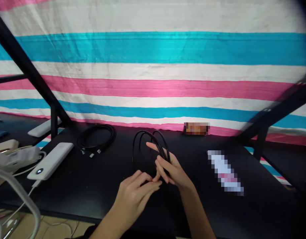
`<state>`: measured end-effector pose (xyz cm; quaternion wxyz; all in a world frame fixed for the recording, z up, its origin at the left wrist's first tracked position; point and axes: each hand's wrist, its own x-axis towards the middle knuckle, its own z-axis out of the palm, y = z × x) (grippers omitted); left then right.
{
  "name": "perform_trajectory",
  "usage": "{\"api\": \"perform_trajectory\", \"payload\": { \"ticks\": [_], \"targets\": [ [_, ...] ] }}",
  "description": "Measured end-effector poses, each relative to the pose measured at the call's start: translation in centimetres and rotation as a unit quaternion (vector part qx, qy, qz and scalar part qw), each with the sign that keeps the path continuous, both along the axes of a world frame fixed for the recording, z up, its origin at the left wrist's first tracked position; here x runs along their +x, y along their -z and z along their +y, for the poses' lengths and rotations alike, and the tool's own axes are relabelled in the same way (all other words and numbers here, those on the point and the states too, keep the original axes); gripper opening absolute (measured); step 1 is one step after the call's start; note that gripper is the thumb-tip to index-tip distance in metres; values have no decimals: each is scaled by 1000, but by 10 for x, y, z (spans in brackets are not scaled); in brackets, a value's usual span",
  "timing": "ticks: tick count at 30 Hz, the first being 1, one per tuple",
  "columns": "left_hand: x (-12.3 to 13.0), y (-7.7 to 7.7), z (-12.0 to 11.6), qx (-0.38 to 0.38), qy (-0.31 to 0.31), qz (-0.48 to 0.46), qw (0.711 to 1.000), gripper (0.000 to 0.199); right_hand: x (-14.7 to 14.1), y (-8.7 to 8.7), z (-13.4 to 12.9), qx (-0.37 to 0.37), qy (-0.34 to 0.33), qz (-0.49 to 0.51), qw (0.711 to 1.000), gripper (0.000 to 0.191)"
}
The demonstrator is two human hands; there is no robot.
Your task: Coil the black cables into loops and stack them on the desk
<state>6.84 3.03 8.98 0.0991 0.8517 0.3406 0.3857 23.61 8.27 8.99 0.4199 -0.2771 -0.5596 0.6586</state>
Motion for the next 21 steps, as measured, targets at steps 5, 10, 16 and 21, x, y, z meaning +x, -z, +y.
{"api": "perform_trajectory", "payload": {
  "ticks": [5,10,16,21],
  "targets": [
    [-28,-5,-6,60,-134,-103,984,33,3,-20,-8,24,-14,-124,992,51],
    [-49,-23,-2,120,-304,-156,932,86,-1,-50,-40,215,-15,-242,946,20],
    [-58,-28,0,-233,-102,-214,943,39,-1,-37,-55,300,215,-176,913,12],
    [-55,-22,-5,-426,-111,-327,836,49,1,-16,-50,189,253,-186,930,14]
  ]
}}
